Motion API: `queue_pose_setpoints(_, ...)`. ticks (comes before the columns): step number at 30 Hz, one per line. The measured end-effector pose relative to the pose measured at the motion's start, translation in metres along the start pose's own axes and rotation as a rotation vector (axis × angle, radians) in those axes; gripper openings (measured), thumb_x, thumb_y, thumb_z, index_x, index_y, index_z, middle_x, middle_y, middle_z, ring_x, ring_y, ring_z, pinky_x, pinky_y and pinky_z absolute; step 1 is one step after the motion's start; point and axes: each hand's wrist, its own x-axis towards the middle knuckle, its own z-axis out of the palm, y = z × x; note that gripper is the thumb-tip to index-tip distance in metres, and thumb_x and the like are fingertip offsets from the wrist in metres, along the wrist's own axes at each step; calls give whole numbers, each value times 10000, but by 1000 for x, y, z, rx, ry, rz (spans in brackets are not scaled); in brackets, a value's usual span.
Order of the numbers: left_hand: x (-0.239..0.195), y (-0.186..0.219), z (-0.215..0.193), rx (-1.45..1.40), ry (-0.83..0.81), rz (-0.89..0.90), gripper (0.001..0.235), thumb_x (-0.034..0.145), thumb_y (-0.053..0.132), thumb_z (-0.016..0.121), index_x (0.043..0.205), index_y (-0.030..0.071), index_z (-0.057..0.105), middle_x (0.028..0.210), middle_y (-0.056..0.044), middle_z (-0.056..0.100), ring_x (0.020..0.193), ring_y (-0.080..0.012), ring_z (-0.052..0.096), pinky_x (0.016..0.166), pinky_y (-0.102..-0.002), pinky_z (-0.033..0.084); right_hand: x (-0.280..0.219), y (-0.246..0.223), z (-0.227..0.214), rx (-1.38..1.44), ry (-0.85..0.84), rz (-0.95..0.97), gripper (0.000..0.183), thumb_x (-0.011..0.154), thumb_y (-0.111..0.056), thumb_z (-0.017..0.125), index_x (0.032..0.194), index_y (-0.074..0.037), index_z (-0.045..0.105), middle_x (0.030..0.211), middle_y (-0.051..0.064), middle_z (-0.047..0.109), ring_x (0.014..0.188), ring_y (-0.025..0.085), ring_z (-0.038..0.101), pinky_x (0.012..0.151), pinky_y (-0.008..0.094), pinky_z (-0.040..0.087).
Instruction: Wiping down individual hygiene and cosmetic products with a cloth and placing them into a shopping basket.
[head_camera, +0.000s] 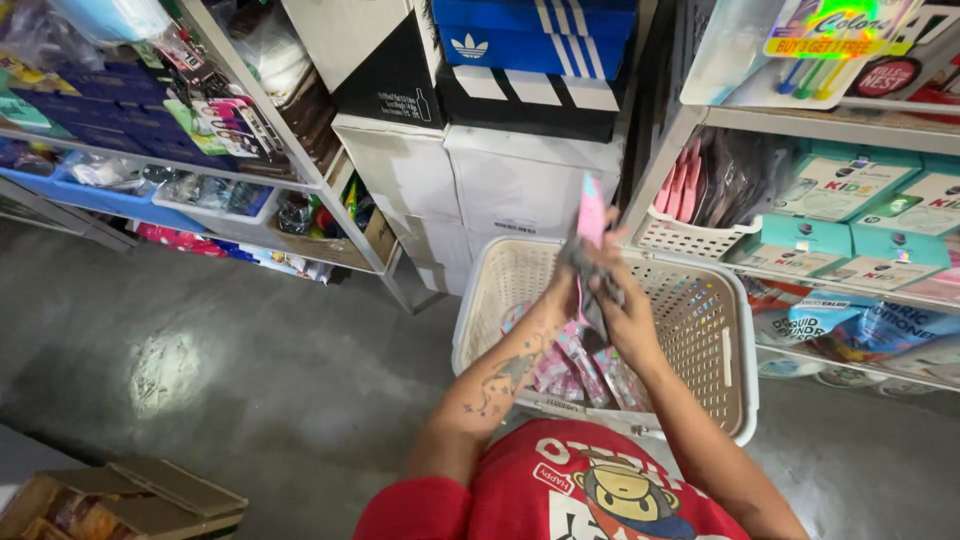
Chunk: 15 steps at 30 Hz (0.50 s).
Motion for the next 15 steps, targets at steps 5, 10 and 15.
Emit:
queue_pose_setpoints(5, -10, 41, 50, 430, 212, 166, 715, 999, 463, 606, 1620, 322, 279, 1318, -191, 528, 1158, -299, 501, 934, -363, 409, 10, -45, -48, -25, 134, 154, 261, 956, -83, 588, 1181, -132, 712, 955, 110, 677, 937, 226, 621, 953, 439, 466)
queue_pose_setpoints(10, -10, 43, 89, 807, 120, 342, 1050, 866, 470, 742, 1678, 322, 93, 1550, -262, 416, 1420, -490, 424, 1184, -585, 348, 31, -31, -79, -121, 90, 148, 397, 971, -425, 770, 1288, -200, 694, 1157, 135, 687, 1096, 338, 666, 958, 492, 476)
queue_pose_setpoints(15, 4, 34, 75, 581, -60, 209, 853, 1016, 393, 647, 1701, 271, 155, 1376, -153, 579, 1255, -234, 561, 1129, -456, 452, 42, -38, -88, 104, 266, 168, 74, 993, -181, 791, 993, -162, 719, 765, -49, 534, 725, 65, 485, 708, 226, 382)
